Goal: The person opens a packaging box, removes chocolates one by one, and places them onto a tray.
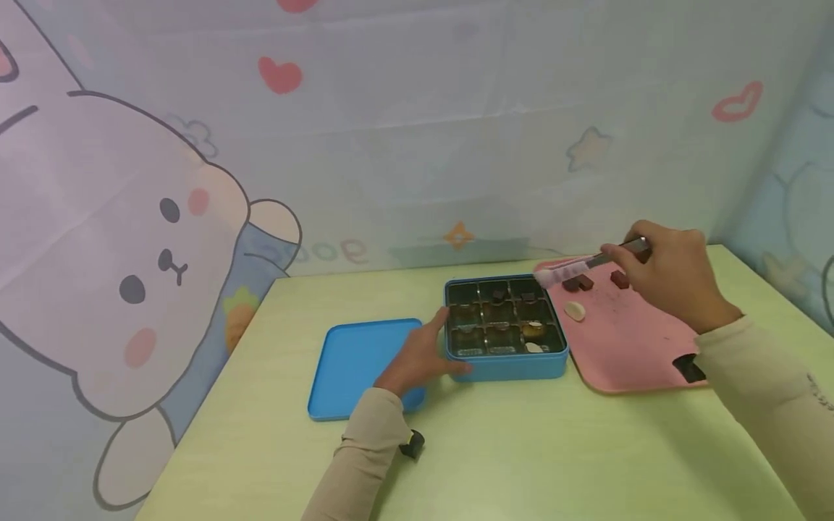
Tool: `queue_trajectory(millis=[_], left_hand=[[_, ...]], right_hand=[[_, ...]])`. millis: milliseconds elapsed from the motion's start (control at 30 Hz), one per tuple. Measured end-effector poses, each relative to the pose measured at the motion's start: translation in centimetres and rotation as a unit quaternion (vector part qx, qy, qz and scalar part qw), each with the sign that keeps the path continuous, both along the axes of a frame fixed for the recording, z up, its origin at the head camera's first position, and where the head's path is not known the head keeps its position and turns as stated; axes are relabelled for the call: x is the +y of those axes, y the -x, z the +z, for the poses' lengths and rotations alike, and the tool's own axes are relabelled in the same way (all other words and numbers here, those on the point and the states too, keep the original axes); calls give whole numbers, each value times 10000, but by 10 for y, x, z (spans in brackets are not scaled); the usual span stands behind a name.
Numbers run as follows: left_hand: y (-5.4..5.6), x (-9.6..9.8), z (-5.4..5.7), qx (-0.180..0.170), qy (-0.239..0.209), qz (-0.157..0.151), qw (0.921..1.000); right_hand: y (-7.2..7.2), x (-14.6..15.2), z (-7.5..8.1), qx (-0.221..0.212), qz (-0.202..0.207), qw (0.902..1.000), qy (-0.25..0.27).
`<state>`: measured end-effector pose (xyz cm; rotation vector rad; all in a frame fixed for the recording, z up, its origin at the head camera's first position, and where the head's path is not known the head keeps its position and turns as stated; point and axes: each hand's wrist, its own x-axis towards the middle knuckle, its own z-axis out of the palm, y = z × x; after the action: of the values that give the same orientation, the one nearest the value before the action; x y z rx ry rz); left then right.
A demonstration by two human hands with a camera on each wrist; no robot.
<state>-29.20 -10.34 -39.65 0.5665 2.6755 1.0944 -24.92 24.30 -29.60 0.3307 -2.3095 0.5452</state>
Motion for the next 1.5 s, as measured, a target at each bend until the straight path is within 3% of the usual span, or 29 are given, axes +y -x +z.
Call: queue_trajectory(millis=[233,367,533,800,967,1100,1167,1333,1500], left_hand=[[0,-6,2,0,38,37,10000],[0,-9,1,-9,44,52,10000],[1,-12,-1,27,68,66,10000],[-2,-12,0,-11,-14,71,10000],[-3,-11,2,-19,-16,28,10000],[-1,-10,3,25,85,50,9999],[-1,-10,3,55,116,93,9999],[-3,1,-2,108,155,36,9998],[-4,17,-3,106,122,-66,9998]], right_hand=[[1,60,-45,-347,-874,9955,111],[6,71,-67,-326,-968,9948,34],[9,71,-77,-428,-829,9956,118],[3,72,-66,-494,-722,9960,206],[1,63,-48,-34,-600,9974,406],[13,30,-27,396,-146,9973,604],[24,7,-20,403,172,9971,620],[45,-39,-22,-54,609,9980,164],[52,-48,-21,-458,592,9968,-287]])
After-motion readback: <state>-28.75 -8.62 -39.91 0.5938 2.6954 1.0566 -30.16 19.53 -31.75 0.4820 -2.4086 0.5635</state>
